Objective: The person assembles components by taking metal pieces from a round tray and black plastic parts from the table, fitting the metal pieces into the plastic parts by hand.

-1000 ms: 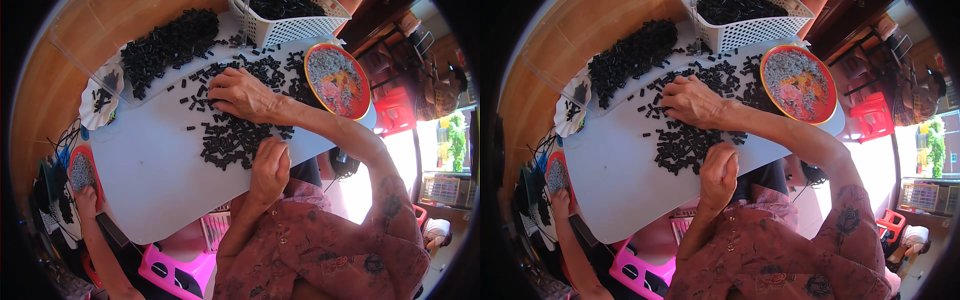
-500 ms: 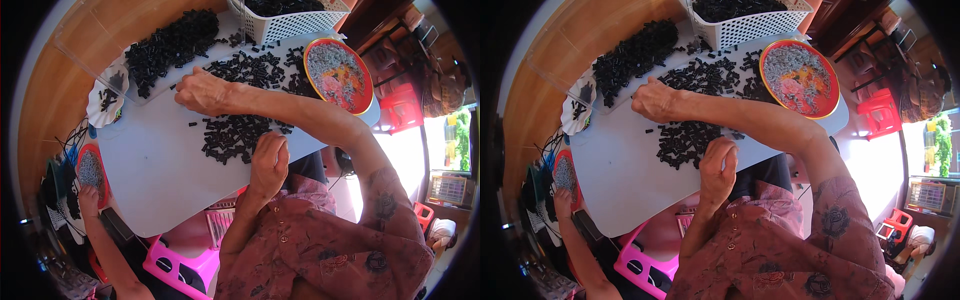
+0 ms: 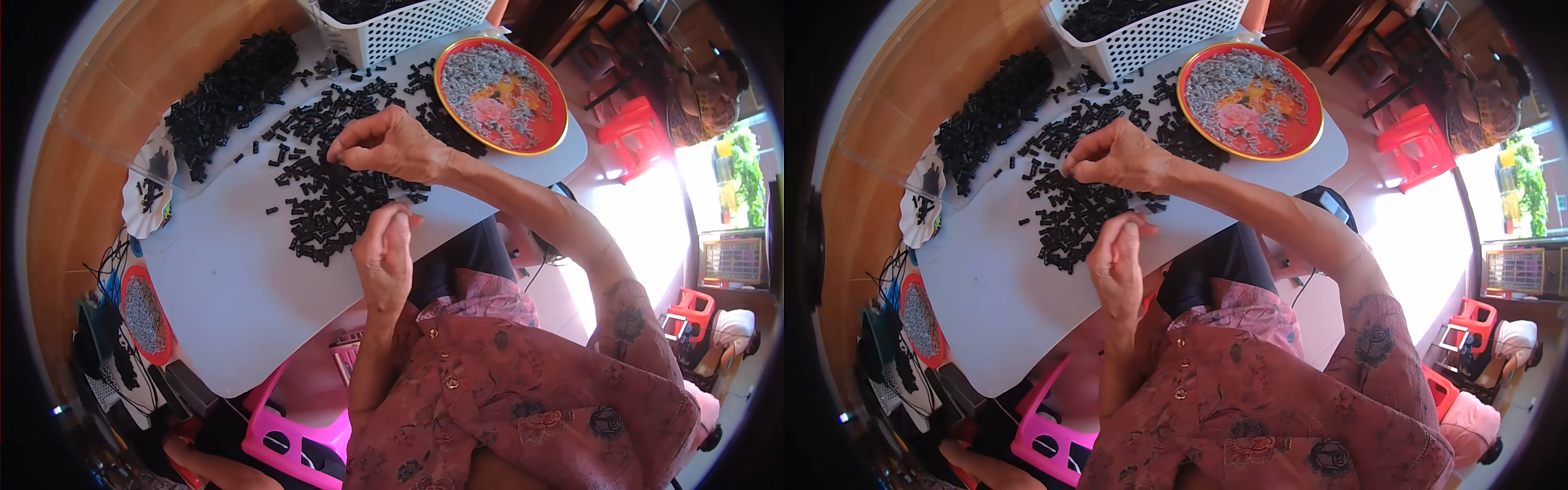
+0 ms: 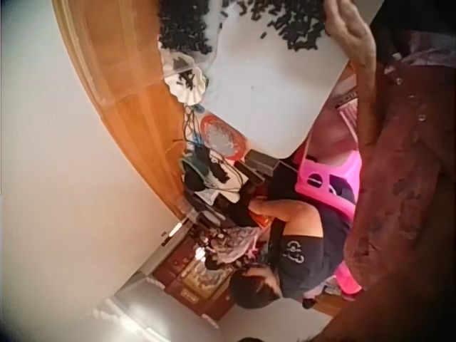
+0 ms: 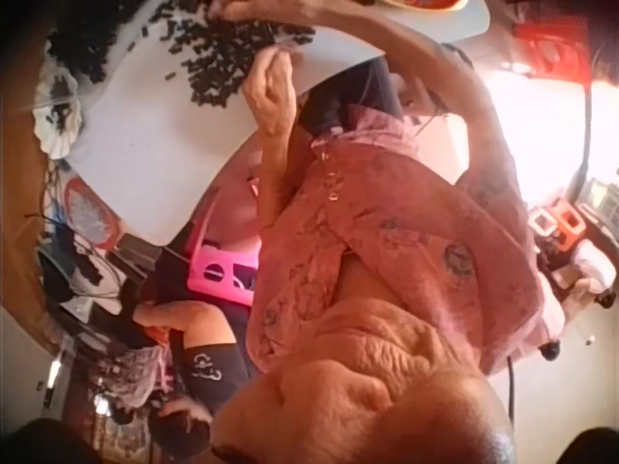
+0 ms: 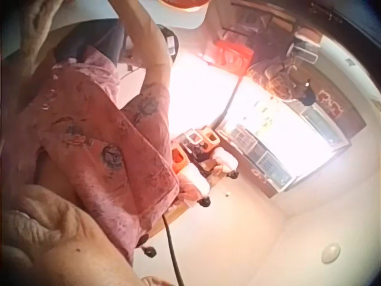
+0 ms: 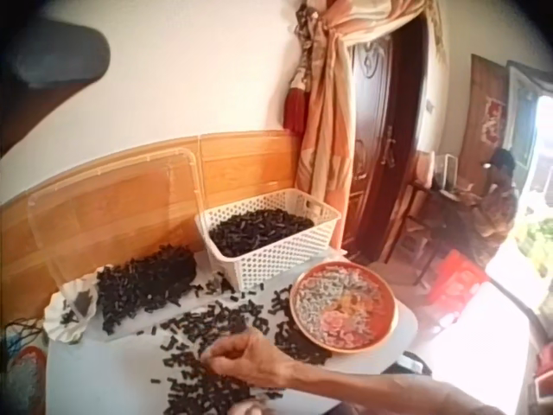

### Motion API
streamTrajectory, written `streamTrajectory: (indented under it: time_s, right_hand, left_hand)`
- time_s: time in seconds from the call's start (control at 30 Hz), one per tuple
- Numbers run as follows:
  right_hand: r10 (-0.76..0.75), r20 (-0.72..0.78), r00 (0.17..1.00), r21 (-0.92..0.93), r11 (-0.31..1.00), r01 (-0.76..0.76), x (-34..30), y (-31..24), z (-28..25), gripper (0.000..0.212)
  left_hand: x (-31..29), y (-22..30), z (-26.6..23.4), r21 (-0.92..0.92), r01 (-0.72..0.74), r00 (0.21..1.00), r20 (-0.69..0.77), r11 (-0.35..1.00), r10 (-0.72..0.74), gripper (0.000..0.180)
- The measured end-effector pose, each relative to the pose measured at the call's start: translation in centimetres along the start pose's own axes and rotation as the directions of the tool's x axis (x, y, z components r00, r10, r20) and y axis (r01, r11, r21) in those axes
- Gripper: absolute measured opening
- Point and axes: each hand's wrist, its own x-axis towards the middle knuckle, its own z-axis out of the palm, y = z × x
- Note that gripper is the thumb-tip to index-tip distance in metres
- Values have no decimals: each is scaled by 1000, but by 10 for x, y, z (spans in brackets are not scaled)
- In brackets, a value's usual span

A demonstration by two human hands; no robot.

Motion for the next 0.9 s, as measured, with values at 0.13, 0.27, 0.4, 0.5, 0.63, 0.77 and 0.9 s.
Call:
streamTrajectory:
  time_s: [0.13, 0.27, 0.4, 0.5, 0.63, 0.77, 0.9]
  right_hand:
    - [83, -40, 996, 211, 975, -73, -38, 1, -2, 15]
    - [50, -112, 993, 284, 959, -16, -58, 9, 0, 12]
    - [-26, -159, 987, 379, 921, 86, -72, 17, 3, 12]
    - [-21, -246, 969, 386, 915, 118, -83, 19, -3, 12]
    - [-61, -239, 969, 286, 949, 131, -93, 27, -9, 17]
    - [-239, -234, 942, 95, 959, 267, -92, 35, -10, 18]
    - [-273, -243, 931, 91, 949, 302, -94, 34, -13, 17]
  left_hand:
    - [8, 5, -4, -200, -32, 997, -70, 979, 18, 21]
    - [16, 20, 3, 122, -60, 994, -88, 991, 71, 23]
    - [22, 7, 6, 247, -229, 961, -99, 942, 260, 23]
    - [22, -3, 6, 324, -281, 946, -67, 903, 318, 22]
    - [23, -6, 14, 473, -412, 885, 4, 779, 465, 21]
    - [18, 0, 14, 494, -308, 940, 24, 813, 341, 22]
    - [18, 3, 14, 414, -313, 948, 86, 855, 305, 21]
